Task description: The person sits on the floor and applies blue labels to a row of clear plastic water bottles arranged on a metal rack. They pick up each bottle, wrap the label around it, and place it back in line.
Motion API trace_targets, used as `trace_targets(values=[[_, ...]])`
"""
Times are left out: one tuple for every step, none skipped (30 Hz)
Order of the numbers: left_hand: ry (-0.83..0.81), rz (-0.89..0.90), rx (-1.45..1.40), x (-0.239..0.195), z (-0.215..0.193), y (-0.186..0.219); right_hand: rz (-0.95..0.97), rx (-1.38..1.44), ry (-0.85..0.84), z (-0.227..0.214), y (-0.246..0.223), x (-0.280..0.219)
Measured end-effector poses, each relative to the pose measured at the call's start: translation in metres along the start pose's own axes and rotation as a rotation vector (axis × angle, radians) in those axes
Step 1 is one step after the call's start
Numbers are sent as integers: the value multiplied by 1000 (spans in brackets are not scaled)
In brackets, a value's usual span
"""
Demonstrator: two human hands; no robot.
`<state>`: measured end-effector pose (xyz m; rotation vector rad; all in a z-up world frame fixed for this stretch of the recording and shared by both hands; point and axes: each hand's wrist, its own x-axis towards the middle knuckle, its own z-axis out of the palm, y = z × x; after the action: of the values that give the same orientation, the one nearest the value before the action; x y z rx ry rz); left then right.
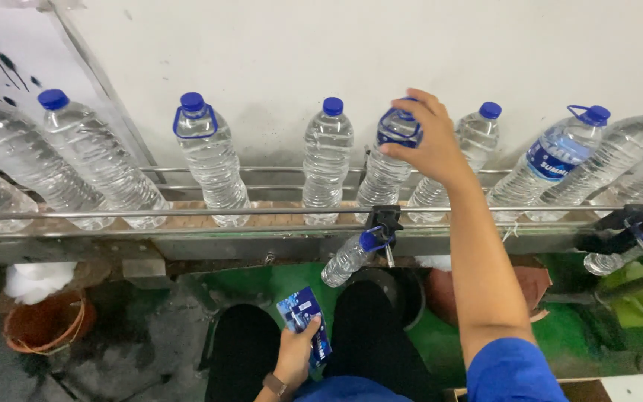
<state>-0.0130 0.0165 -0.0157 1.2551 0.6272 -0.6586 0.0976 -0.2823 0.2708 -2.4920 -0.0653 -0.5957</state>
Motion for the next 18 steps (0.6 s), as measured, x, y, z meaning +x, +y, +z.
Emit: trace_targets(values=[[-5,7,-2,9,-5,-7,-6,-4,6,2,10,-8],[19,23,-54,19,-10,-14,-36,140,160,4,20,-16],[47,36,-110,27,-14,-23,-67,285,306,7,30,-25],[45,39,-118,25,-11,-15,-75,284,303,8,29,-22],[53,-10,-86,19,-13,-10,88,340,260,11,27,-23],[61,-59,-55,14,-14,-5,251,394,215,15,26,-25],[62,-64,-46,12,-16,-6,261,395,218,23,38,-29],[65,-32,-38,9,-19,-7,197,417,303,32,49,-32],[63,12,-39,11,-16,-4,116,436,389,38,62,-28],[59,20,-39,13,-15,0,109,436,394,44,62,-34],[65,4,-24,12,-15,-1,202,410,414,51,63,-43],[71,-12,-9,12,-15,-1,294,384,434,58,63,-52],[71,-19,-8,11,-17,-2,300,381,430,58,66,-57],[71,4,8,10,-18,-4,271,423,451,59,69,-62],[70,38,17,12,-18,-2,230,469,473,59,73,-61],[69,41,12,6,-14,6,224,469,472,62,80,-60],[53,5,1,-3,-14,11,216,476,470,66,86,-65],[38,-31,-11,-11,-13,16,208,483,468,69,93,-70]])
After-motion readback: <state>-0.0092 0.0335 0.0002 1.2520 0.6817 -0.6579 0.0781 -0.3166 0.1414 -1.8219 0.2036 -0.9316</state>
